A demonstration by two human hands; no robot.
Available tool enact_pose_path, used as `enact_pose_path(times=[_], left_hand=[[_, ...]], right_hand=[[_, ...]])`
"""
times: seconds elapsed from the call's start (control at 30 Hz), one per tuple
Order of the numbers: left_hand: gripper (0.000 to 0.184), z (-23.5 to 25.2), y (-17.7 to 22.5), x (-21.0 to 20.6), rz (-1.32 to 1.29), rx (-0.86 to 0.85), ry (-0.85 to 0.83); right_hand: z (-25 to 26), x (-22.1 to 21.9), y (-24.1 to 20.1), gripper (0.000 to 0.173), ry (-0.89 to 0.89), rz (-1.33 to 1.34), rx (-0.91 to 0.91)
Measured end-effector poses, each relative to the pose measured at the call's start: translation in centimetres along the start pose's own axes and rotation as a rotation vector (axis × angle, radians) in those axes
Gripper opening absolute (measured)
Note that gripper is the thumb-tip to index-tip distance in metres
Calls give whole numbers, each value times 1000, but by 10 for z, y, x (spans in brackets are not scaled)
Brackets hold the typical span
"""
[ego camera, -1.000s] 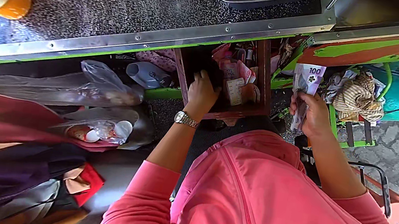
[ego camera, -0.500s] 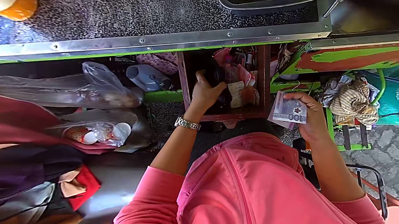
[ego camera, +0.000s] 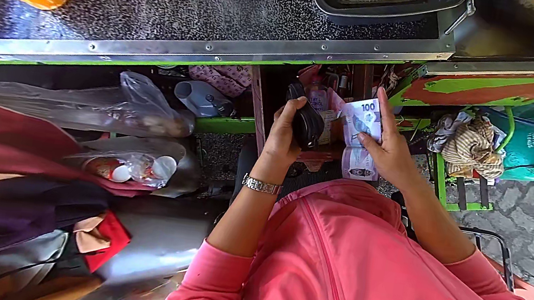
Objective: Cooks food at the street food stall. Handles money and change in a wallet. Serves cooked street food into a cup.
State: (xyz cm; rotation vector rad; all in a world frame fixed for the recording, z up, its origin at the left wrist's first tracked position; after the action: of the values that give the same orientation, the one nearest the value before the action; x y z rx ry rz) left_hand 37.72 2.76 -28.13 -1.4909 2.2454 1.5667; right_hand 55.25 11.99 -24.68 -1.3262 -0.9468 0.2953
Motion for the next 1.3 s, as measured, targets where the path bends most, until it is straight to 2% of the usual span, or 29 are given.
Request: enact_pose_path(times=[0.03,0.1,0.2,0.27,0.3,0.37,0.4,0.47,0.57,0.67,0.73,0.8,0.9,1.0,1.1,1.17,1.3], left_hand=[[25,-2,0,0,-2,-18,24],[34,-6,-3,2,-4,-27,73],[69,-11,-6,11,-8,-51,194],[80,-14,-4,13,-14,-114,270],[83,-15,-2,14,-21,-143,283],[77,-16,0,14,-36,-169,262],[66,-17,0,13,-36,-163,230],[26,-21,2,5,-64,-146,150],[34,-26,1,-6,-115,-80,0],[40,-29,-5,-13,-103,-35,-64],[37,-34,-8,-16,-54,-7,-102],[25,-40,-10,-17,-5,29,-129],[29,-46,-14,-12,42,53,-64],[42,-54,-17,-5,99,41,-56],[46,-45,-20,-6,18,22,-88],[39,-43,-21,-4,2,13,-92],[26,-44,-21,5,106,47,-41]], right_hand=[[1,-4,-12,72,-2,-91,63],[0,-12,-33,52,9,-224,201],[-5,-28,-47,35,27,-350,265],[-9,-38,-50,34,35,-420,265],[-10,-41,-51,39,56,-439,269],[-10,-42,-52,47,86,-410,275],[-9,-41,-52,47,87,-367,271],[-6,-37,-53,42,87,-298,284],[-7,-39,-61,35,80,-276,397],[-9,-46,-66,19,73,-309,465],[-9,-47,-68,14,67,-293,471],[-7,-47,-64,15,71,-270,429],[-3,-48,-57,27,65,-219,353],[-5,-52,-57,16,57,-153,297],[-3,-55,-56,13,26,-78,249],[-1,-52,-55,13,17,-88,250],[1,-48,-62,14,63,-272,303]])
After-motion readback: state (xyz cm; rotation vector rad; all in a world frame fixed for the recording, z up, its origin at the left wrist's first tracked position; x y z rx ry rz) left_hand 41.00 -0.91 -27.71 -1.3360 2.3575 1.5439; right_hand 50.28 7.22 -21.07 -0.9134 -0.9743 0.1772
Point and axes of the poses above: each hand's wrist, its own z-axis towards the middle knuckle, its own x-axis out of the back of the hand, y = z × x, the point moved 9 cm from there along z, towards the middle knuckle, and after that the axes turned 6 degrees about -z, right-handed, at the moved point
